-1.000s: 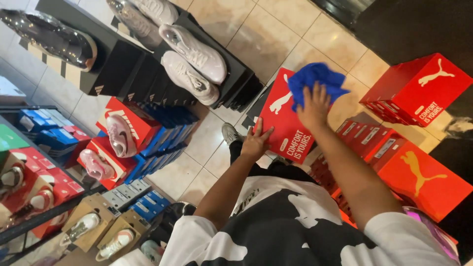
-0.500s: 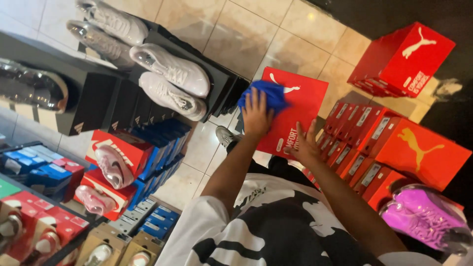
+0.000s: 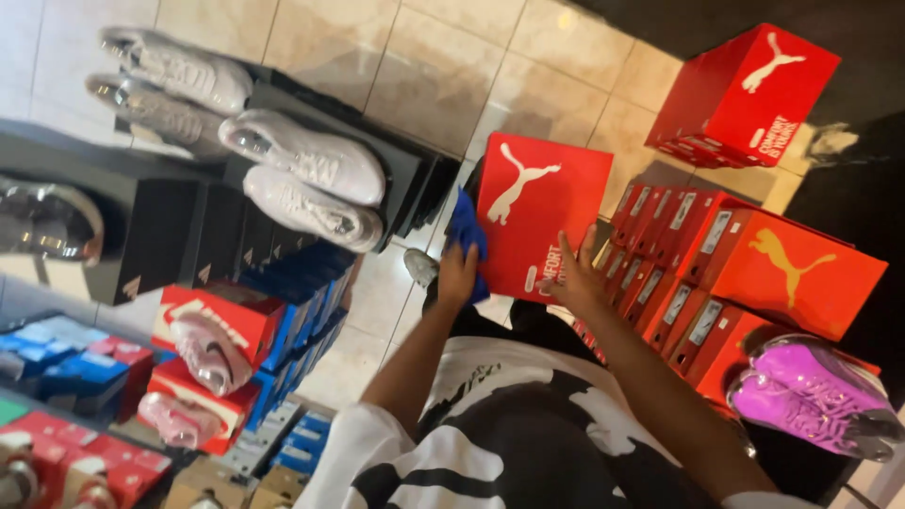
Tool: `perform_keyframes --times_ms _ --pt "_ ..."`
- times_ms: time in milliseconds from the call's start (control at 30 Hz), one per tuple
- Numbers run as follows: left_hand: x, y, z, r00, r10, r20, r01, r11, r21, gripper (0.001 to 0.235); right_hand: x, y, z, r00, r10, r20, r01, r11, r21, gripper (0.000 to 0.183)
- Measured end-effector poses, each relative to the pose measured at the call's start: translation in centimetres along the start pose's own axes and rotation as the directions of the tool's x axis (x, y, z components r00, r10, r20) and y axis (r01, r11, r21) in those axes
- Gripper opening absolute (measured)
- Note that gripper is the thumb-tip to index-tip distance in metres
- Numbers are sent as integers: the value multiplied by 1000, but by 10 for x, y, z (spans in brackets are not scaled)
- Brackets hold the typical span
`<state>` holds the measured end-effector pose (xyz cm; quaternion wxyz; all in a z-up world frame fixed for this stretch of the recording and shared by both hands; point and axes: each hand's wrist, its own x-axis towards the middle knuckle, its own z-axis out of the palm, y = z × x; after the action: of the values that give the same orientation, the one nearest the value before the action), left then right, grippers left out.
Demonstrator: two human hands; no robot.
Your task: Cleaning shoe boxes and shoes using a cloth in a storage area
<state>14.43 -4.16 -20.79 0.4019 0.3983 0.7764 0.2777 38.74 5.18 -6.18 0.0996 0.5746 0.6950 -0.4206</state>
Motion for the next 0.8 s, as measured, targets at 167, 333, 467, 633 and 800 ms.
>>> perform_keyframes --times_ms 167,333,467,633,800 --pt "-57 -30 49 906 -110 -408 116 993 -9 44 13 25 20 992 -114 -52 113 993 -15 115" --pt "-68 5 52 597 -132 -792 197 980 -15 30 18 41 23 965 -243 -102 248 968 47 124" --pt "-87 117 18 701 90 -707 -171 984 -44 30 47 79 38 916 -338 -219 366 925 106 105" --pt "-82 172 1 830 245 -501 -333 938 -93 50 46 77 22 829 -285 -481 462 833 304 72" --pt "-35 109 -3 873 -114 -475 140 990 21 42 21 24 24 538 -829 -157 696 541 -473 80"
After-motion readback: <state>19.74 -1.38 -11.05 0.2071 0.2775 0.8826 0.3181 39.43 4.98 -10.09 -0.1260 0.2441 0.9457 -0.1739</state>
